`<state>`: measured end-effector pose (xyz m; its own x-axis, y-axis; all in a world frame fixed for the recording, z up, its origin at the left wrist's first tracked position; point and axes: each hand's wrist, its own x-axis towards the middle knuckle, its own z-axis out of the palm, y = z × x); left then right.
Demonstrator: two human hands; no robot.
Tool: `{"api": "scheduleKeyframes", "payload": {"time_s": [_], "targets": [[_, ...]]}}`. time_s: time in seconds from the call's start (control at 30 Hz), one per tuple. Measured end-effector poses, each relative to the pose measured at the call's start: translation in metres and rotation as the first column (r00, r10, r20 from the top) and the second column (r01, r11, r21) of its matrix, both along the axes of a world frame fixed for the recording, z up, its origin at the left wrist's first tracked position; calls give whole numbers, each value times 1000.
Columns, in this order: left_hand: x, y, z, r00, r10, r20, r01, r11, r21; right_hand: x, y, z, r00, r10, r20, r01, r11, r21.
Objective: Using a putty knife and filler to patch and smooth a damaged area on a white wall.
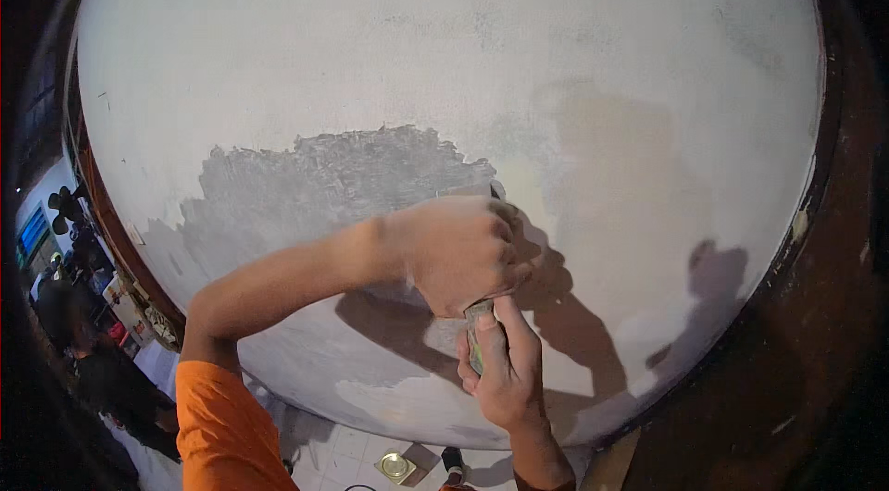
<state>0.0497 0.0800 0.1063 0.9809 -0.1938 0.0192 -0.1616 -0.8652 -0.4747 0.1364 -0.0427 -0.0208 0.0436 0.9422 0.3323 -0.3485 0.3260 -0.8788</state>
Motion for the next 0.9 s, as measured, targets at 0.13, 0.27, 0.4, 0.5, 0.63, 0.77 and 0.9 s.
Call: {"api": "scheduleKeyframes", "payload": {"time_s": [0.13, 0.27, 0.4, 0.5, 0.63, 0.77, 0.9], "targets": [[-5, -11, 1, 997, -30, 67, 31, 1000, -5, 0, -3, -4, 999, -20, 41, 19, 1000, 14], [-10, -2, 1, 998, -18, 64, 24, 995, -97, 0, -14, -6, 995, 2, 102, -9, 997, 73], [-7, 0, 6, 999, -44, -7, 43, 998, -48, -10, -14, -11, 997, -42, 61, 35, 993, 117], [-4, 11, 7, 995, -91, 33, 87, 990, 113, -6, -8, 5, 1000, -11, -3, 11, 996, 86], [-4, 9, 6, 997, -66, 34, 64, 996, 66, -9, -2, 0, 998, -1, -62, 9, 993, 119], [-7, -3, -1, 996, 28, -88, -22, 997, 69, -7, -3, -10, 998, -47, -37, 48, 998, 32], [-6, 16, 17, 998, -64, 24, 62, 994, 95, -15, 8, 16, 993, -99, -62, 104, 991, 83]]}}
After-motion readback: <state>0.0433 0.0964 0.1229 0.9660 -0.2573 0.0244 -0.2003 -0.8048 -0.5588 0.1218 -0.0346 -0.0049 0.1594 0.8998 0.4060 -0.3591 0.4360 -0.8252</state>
